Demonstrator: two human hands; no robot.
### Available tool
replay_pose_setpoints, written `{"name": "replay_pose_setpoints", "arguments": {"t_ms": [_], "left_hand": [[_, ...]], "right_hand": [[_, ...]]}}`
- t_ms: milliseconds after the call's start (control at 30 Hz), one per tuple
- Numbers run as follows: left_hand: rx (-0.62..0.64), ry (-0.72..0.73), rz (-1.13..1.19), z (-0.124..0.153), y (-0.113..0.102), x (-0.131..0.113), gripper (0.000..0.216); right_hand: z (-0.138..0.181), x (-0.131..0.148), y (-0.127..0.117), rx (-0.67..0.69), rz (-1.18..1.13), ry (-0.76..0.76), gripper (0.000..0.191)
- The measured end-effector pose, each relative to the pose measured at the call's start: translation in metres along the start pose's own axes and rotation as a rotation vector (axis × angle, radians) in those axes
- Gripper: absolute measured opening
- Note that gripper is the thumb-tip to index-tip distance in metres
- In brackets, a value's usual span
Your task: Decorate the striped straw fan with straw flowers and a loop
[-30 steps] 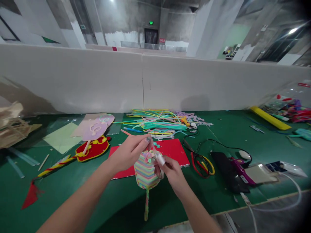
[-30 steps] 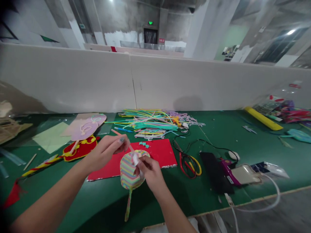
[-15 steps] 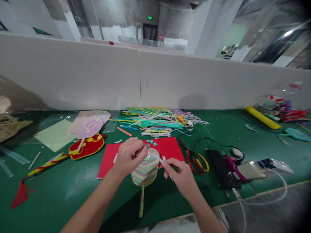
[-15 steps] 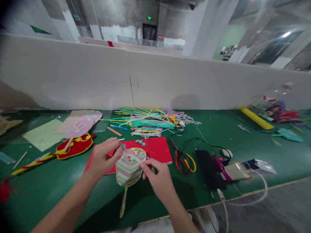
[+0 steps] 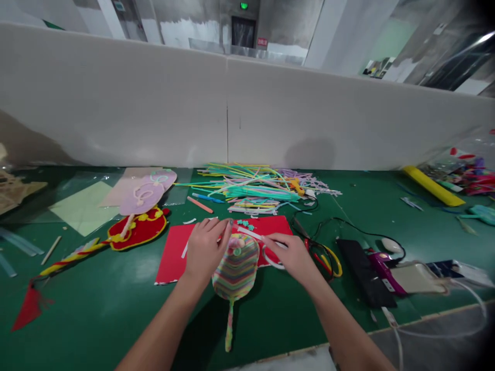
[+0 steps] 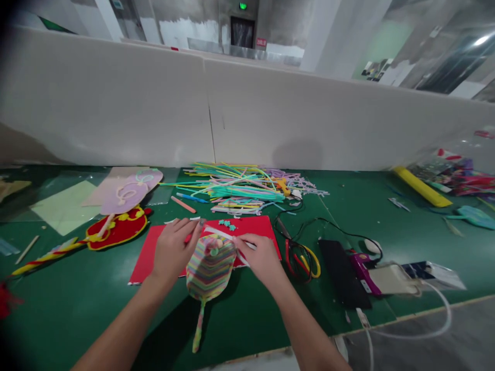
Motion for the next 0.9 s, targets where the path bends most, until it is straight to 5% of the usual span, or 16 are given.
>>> {"name": "replay_pose_setpoints", "arguments": {"t_ms": [333,600,900], "left_hand": [[-0.027,-0.61,0.473,0.015,0.053,0.051,0.025],[0.122,-0.623,0.525,0.007,0.074,0.08,0.025],[0.298,-0.526,0.509,-0.002,0.083,0.079,0.025]], "right_hand": [[-0.046,-0.025,0.019,-0.044,0.252,0.082,0.018],[-0.071,-0.016,0.018,0.086,0.242,0.082,0.017],[-0.072,-0.008,0.009,0.083,0.222,0.12,0.019]]}}
Point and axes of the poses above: each hand's wrist, its own z-axis away from the middle knuckle, its own y-axis out of the palm, x = y × z, the point moved 5 cm from there along -z, towards the middle knuckle, and after that the axes turned 4 degrees about -x, right-handed, at the moved point
